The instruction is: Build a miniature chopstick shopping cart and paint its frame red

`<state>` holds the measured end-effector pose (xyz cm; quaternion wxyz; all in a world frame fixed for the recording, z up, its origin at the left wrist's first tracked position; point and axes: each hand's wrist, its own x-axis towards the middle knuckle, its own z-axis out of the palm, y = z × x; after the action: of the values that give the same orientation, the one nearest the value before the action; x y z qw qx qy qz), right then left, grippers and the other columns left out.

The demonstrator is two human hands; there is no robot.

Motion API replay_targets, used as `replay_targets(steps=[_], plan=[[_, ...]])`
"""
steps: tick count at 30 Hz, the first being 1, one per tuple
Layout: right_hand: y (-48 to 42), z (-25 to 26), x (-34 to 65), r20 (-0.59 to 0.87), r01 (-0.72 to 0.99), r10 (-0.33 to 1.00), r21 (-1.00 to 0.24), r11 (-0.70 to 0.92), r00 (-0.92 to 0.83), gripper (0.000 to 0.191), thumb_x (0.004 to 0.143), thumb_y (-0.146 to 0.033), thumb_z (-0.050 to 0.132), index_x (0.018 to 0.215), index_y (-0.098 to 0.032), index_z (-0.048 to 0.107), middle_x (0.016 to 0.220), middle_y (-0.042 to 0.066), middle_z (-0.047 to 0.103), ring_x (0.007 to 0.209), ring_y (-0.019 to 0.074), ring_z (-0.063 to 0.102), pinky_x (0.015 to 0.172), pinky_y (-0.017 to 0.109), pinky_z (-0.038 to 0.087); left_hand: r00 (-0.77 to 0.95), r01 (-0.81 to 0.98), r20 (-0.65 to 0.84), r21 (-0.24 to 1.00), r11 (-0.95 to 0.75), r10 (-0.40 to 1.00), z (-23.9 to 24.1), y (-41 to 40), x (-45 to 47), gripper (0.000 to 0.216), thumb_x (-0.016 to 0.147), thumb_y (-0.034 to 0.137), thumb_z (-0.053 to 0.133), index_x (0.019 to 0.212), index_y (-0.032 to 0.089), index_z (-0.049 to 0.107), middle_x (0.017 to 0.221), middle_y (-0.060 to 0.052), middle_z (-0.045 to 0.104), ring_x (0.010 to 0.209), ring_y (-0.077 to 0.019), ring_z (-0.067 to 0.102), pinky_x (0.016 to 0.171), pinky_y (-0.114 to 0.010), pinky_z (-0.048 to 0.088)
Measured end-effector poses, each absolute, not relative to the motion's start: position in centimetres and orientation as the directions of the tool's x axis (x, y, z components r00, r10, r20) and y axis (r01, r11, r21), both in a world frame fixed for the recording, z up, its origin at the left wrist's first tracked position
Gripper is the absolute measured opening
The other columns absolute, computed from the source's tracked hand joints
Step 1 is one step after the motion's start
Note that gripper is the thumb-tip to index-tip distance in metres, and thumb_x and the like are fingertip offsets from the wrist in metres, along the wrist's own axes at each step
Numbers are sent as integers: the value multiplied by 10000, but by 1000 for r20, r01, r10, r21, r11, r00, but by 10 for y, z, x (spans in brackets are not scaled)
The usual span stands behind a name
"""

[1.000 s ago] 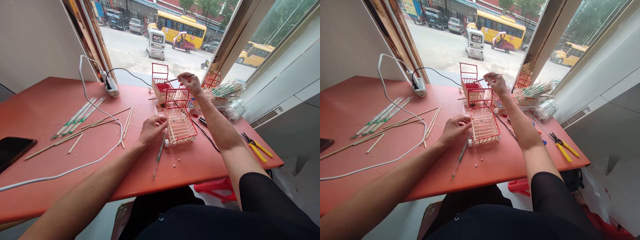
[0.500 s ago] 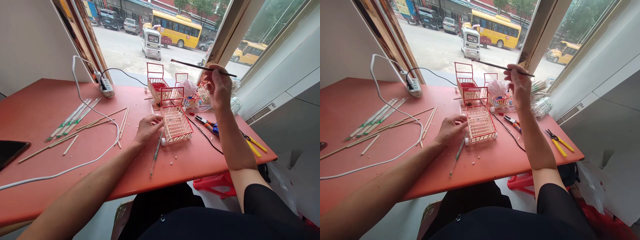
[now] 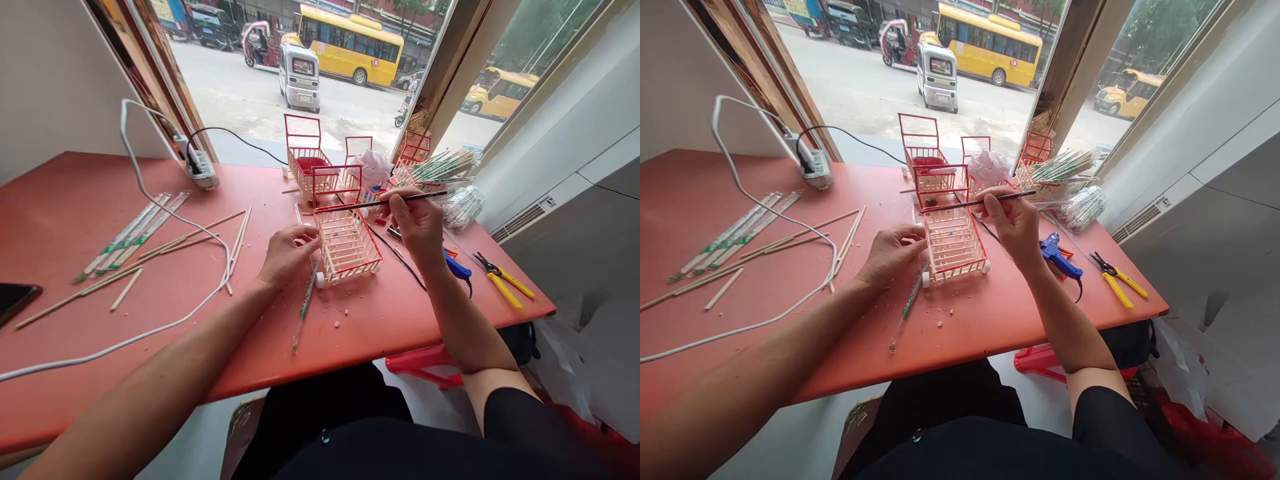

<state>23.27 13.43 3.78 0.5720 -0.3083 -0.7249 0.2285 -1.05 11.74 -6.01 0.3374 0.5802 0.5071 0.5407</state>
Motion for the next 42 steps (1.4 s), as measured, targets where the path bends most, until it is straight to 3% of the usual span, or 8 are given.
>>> replay_targets(steps=[12, 26, 42], plan=[[134, 33, 236, 690, 231, 694, -655, 720, -205, 364, 1034, -545, 706, 930, -213, 816, 982, 47, 812, 727, 116, 713, 707, 264, 613, -81, 221, 281, 941, -258, 956, -60, 117, -10, 265, 737, 399, 760, 870, 183, 840, 925, -66, 818, 793, -195, 716, 740, -311, 565], [131, 30, 238, 695, 217, 691, -656, 723, -200, 314, 1048, -497, 704, 955, -216, 810, 972, 43, 802, 743, 117, 709, 743, 275, 601, -88, 230, 288, 937, -262, 954, -60, 117, -11, 297, 736, 404, 737, 895, 180, 848, 950, -70, 824, 802, -194, 726, 744, -312, 567], [125, 32, 247, 702, 234, 700, -664, 710, -132, 406, 1016, -598, 713, 923, -212, 797, 897, 43, 791, 693, 125, 706, 668, 282, 606, -78, 232, 297, 934, -272, 952, -61, 118, -11, 298, 752, 428, 750, 903, 191, 847, 978, -76, 826, 819, -203, 723, 743, -313, 570]])
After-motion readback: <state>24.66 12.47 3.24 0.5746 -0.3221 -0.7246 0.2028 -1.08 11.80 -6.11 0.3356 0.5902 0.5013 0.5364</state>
